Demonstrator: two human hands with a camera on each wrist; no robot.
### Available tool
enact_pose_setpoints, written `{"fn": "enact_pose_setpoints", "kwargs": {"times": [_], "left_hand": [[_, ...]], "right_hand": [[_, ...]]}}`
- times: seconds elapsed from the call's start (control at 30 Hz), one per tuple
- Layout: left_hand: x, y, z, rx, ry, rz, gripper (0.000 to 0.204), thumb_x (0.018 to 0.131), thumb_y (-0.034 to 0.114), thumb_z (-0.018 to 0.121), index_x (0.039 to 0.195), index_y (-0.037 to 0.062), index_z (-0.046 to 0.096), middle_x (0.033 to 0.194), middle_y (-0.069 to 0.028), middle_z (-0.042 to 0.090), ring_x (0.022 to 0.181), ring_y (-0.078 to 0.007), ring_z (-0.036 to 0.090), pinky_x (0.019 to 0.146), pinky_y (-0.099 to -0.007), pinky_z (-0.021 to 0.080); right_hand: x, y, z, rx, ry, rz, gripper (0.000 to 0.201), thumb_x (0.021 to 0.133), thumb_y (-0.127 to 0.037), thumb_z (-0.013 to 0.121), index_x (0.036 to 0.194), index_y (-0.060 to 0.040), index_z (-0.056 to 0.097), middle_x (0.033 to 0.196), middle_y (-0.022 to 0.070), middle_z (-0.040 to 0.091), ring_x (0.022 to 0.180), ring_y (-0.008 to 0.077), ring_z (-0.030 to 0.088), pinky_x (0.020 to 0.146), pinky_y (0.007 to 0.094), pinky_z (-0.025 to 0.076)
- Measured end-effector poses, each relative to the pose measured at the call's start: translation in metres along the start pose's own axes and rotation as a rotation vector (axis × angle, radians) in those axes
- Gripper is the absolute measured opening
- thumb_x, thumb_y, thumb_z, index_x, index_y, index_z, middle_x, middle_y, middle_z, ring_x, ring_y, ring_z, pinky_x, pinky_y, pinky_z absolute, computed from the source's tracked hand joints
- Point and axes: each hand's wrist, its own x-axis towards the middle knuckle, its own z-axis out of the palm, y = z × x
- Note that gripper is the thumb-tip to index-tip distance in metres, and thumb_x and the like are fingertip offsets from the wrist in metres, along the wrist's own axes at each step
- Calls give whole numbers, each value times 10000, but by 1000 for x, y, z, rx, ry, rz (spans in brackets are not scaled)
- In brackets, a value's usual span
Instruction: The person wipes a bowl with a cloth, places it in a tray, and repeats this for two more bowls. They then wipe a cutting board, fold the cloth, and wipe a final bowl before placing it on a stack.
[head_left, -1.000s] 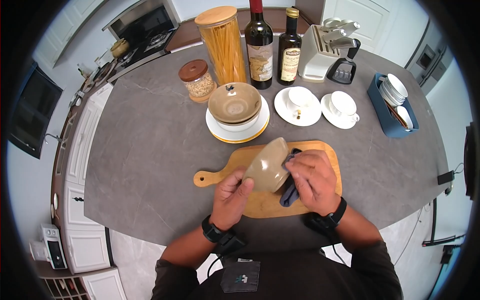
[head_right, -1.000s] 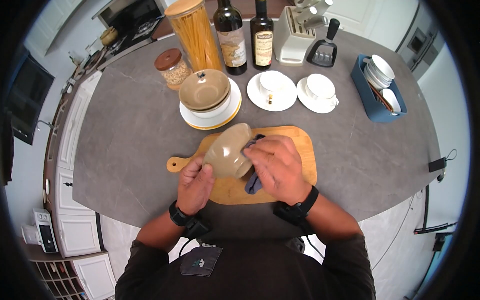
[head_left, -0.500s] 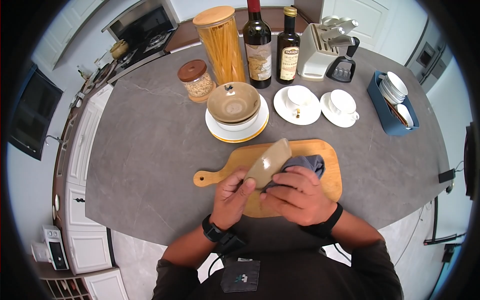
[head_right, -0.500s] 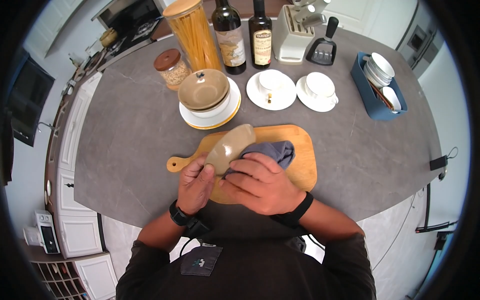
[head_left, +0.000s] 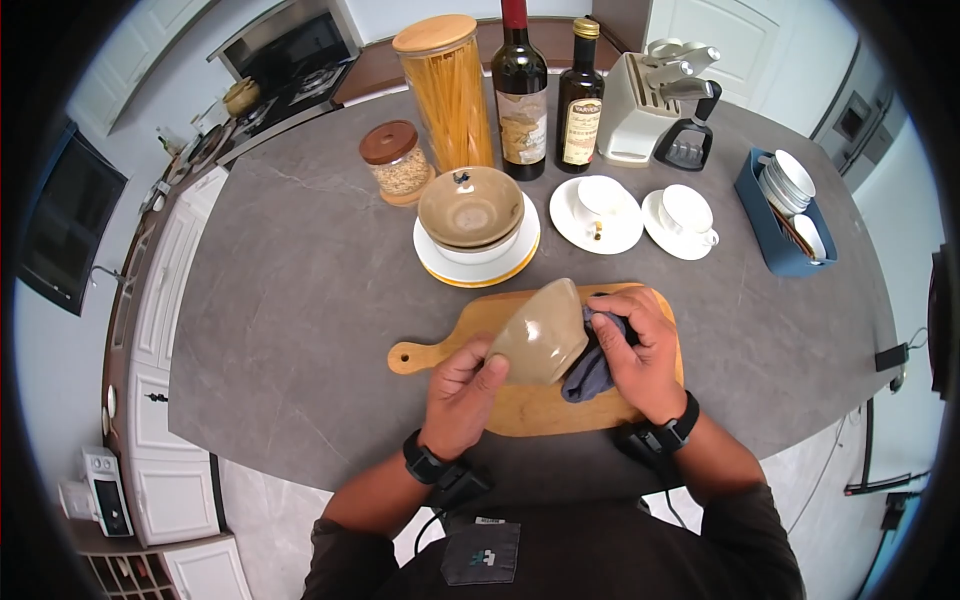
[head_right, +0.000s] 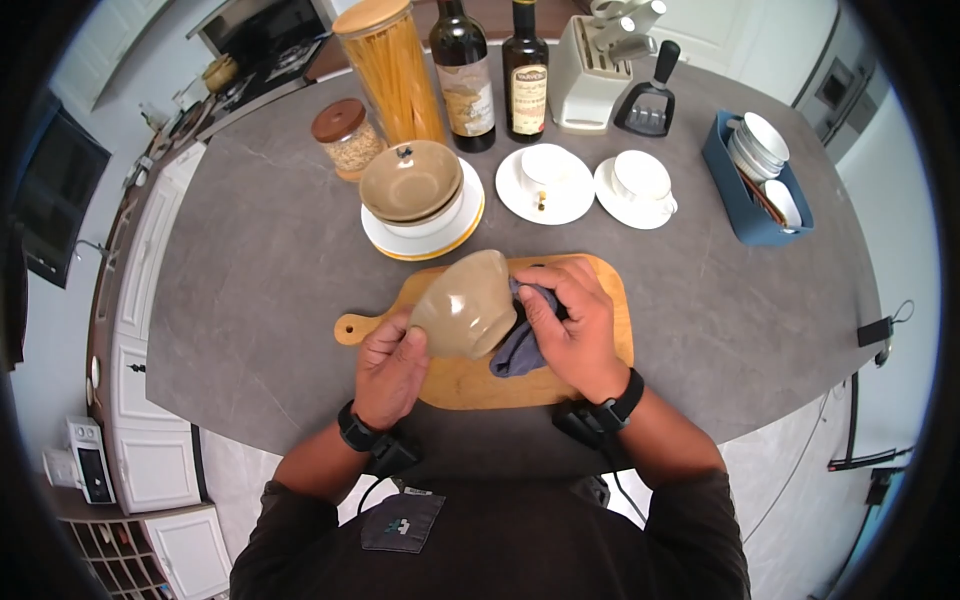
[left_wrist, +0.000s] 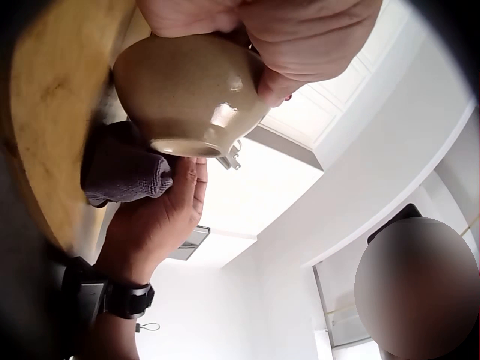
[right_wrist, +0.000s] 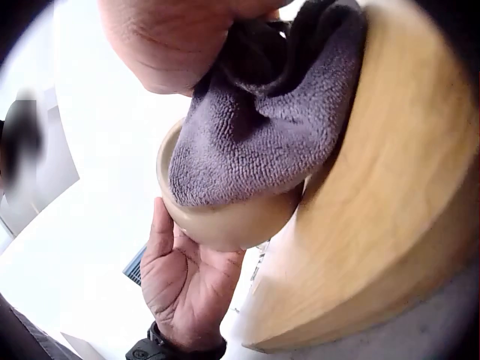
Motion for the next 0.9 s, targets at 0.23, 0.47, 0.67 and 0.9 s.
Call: {"fn": "enact_pose_setpoints", "kwargs": {"times": [0.23,0.47,0.67,0.9], "left_hand": [[1,2,4,37,-24,6,232,1138,179,654,1241,-17,722,1138,-4,680,1035,-69,581,949,-262,464],[0,1,2,45,-43,20,234,1140,180,649,1238,-20,719,1135,-12,679,1046,-73,581,957,-261,457],[0,-1,4,40,-35,15,212,1133,160,655,1229,-17,723,1130,-9,674,1042,-75,581,953,-263,459],[-3,5,7,292,-113,61,177,1111,132,682,1198,-15,729,1106,-31,662,1019,-100,587,929,-274,468]], "right_hand": [[6,-12,-20,129,277,66,144,986,34,750,1127,17,773,1029,96,742,988,208,647,915,333,512],[9,-20,-41,153,340,-35,167,1003,37,730,1169,25,747,1086,124,730,1052,223,644,965,346,514],[8,-29,-46,175,410,-168,183,995,49,734,1176,20,727,1088,154,770,1042,256,663,922,360,547],[10,-36,-23,-63,181,-323,217,853,85,827,1057,30,778,996,148,805,889,315,739,873,417,579]]}}
